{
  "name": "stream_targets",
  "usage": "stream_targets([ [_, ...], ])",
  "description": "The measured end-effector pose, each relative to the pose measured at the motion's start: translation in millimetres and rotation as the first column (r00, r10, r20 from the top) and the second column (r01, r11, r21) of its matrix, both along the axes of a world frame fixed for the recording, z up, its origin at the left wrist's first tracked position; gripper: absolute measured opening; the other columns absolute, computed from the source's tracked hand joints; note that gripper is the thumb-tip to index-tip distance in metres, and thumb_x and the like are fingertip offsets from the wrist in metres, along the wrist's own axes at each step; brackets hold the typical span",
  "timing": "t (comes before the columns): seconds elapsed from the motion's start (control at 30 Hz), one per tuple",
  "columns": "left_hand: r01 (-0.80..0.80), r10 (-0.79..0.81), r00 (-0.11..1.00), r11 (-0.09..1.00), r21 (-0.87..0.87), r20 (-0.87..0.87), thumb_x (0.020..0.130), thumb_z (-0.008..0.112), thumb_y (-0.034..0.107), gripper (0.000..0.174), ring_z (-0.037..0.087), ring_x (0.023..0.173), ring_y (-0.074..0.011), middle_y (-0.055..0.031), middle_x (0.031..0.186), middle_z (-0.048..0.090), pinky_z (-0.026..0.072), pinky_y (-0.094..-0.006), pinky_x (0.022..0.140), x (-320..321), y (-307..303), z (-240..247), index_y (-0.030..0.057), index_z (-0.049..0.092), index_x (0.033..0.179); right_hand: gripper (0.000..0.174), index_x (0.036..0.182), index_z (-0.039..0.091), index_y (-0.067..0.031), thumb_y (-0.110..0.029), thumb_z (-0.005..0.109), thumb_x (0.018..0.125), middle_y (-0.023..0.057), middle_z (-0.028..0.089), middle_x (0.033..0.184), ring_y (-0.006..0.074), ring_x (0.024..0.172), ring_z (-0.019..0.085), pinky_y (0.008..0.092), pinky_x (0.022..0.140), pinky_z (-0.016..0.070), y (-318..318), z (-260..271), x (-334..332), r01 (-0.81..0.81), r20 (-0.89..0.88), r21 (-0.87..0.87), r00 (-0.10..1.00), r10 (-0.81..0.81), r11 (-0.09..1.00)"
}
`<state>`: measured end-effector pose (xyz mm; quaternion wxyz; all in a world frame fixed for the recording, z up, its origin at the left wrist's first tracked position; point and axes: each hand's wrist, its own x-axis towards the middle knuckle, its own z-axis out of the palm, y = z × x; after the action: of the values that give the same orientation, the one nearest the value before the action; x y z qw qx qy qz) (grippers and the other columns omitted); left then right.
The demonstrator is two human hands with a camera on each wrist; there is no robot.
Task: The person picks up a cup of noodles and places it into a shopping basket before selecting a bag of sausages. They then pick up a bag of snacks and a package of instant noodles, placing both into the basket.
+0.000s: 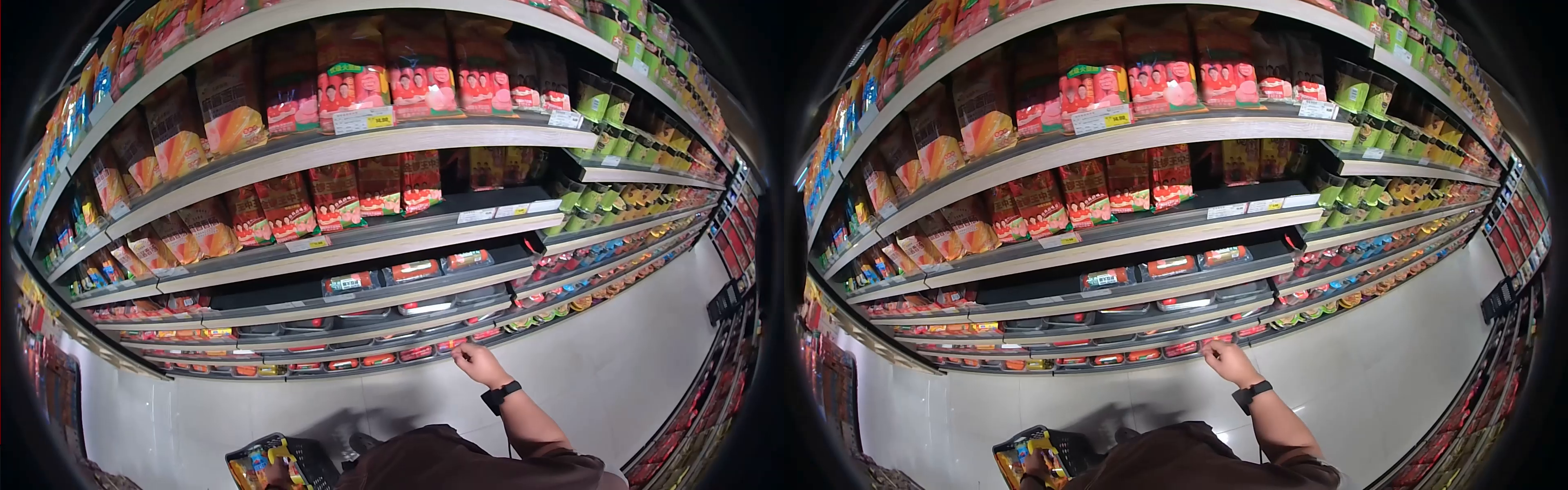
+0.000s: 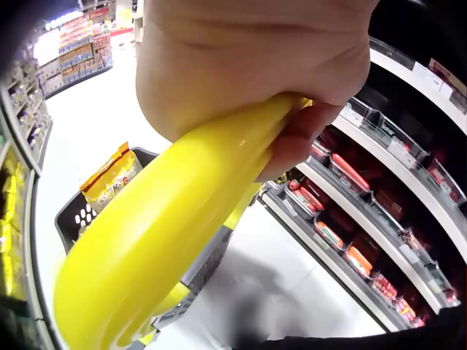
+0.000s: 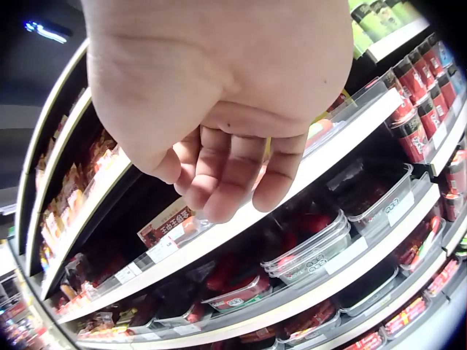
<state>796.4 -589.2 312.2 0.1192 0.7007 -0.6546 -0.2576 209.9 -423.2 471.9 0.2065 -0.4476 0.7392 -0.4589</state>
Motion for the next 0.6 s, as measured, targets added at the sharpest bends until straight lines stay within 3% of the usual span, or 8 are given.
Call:
stream_targets([
  [0.03, -0.288, 0.364, 0.885, 0.918, 0.273, -0.290, 0.082, 0.058, 0.025, 0.027, 0.062, 0.059, -0.0244, -0.0117, 0.063, 0.060, 0.0464, -0.0395, 0.053, 3, -9, -11, -0.0011, 0.064, 0.079, 0.016, 0.093, 0.065, -0.0010, -0.015, 0.061, 0.088, 0.0115, 0.066, 0.080, 0.0193, 0.068, 0.061, 0.0301, 0.064, 0.0482, 6, -3, -5, -0.010, -0.010, 0.011, 1.000, 0.010, 1.000],
  [0.13, -0.288, 0.356, 0.908, 0.913, 0.289, -0.222, 0.080, 0.061, 0.046, 0.048, 0.064, 0.059, -0.0241, -0.0106, 0.064, 0.064, 0.0487, -0.0396, 0.052, 2, -4, -25, -0.0024, 0.065, 0.078, 0.016, 0.094, 0.065, -0.0012, -0.016, 0.060, 0.088, 0.0114, 0.066, 0.081, 0.0189, 0.069, 0.062, 0.0298, 0.065, 0.0487, 22, -15, -21, -0.050, -0.029, 0.016, 0.998, 0.050, 0.999],
  [0.2, -0.309, 0.377, 0.905, 0.900, 0.307, -0.195, 0.081, 0.062, 0.044, 0.046, 0.066, 0.066, -0.0257, -0.0127, 0.069, 0.066, 0.0499, -0.0390, 0.058, -8, 7, -28, -0.0024, 0.066, 0.083, 0.017, 0.094, 0.065, -0.0013, -0.016, 0.060, 0.089, 0.0114, 0.066, 0.081, 0.0187, 0.069, 0.062, 0.0296, 0.065, 0.0489, 31, -20, -31, -0.076, -0.041, 0.016, 0.996, 0.076, 0.997],
  [0.27, -0.115, 0.162, 0.957, 0.973, 0.198, -0.239, 0.080, 0.063, 0.041, 0.044, 0.067, 0.074, -0.0261, -0.0144, 0.075, 0.067, 0.0502, -0.0380, 0.064, -11, 14, -44, -0.0025, 0.067, 0.086, 0.015, 0.094, 0.064, -0.0019, -0.015, 0.059, 0.087, 0.0124, 0.068, 0.086, 0.0245, 0.075, 0.065, 0.0324, 0.069, 0.0511, 40, -20, -36, -0.121, -0.015, 0.052, 0.992, 0.122, 0.991],
  [0.33, -0.098, 0.115, 0.991, 0.969, 0.226, -0.066, 0.080, 0.064, 0.041, 0.049, 0.067, 0.082, -0.0288, -0.0202, 0.084, 0.068, 0.0495, -0.0403, 0.071, -57, 42, 20, -0.0056, 0.065, 0.096, 0.015, 0.093, 0.064, -0.0018, -0.015, 0.059, 0.087, 0.0119, 0.067, 0.085, 0.0240, 0.074, 0.065, 0.0321, 0.069, 0.0508, 48, -18, -35, -0.125, 0.017, 0.077, 0.992, 0.124, 0.989],
  [0.4, 0.027, 0.041, 0.967, 0.965, 0.262, -0.250, 0.080, 0.065, 0.043, 0.054, 0.067, 0.086, -0.0325, -0.0225, 0.088, 0.068, 0.0500, -0.0422, 0.075, -51, 52, -9, -0.0070, 0.063, 0.101, 0.015, 0.093, 0.064, -0.0017, -0.015, 0.059, 0.087, 0.0113, 0.067, 0.084, 0.0236, 0.074, 0.064, 0.0317, 0.069, 0.0506, 51, -20, -36, -0.133, 0.044, 0.095, 0.991, 0.130, 0.986],
  [0.47, 0.010, 0.000, 0.997, 0.989, 0.147, -0.072, 0.082, 0.062, 0.049, 0.059, 0.065, 0.092, -0.0397, -0.0261, 0.093, 0.067, 0.0499, -0.0447, 0.080, -48, 69, -35, -0.0057, 0.063, 0.106, 0.015, 0.093, 0.064, -0.0015, -0.014, 0.059, 0.087, 0.0106, 0.067, 0.082, 0.0220, 0.072, 0.063, 0.0305, 0.068, 0.0497, 53, -31, -32, -0.145, 0.076, 0.080, 0.987, 0.139, 0.986],
  [0.6, 0.125, -0.079, 0.989, 0.903, 0.412, -0.128, 0.085, 0.058, 0.054, 0.059, 0.064, 0.094, -0.0411, -0.0261, 0.090, 0.067, 0.0488, -0.0459, 0.082, -60, 104, -28, -0.0012, 0.065, 0.107, 0.015, 0.092, 0.064, -0.0017, -0.014, 0.059, 0.087, 0.0095, 0.065, 0.079, 0.0198, 0.068, 0.060, 0.0299, 0.066, 0.0485, 54, -46, -25, -0.197, 0.098, 0.058, 0.977, 0.190, 0.979],
])
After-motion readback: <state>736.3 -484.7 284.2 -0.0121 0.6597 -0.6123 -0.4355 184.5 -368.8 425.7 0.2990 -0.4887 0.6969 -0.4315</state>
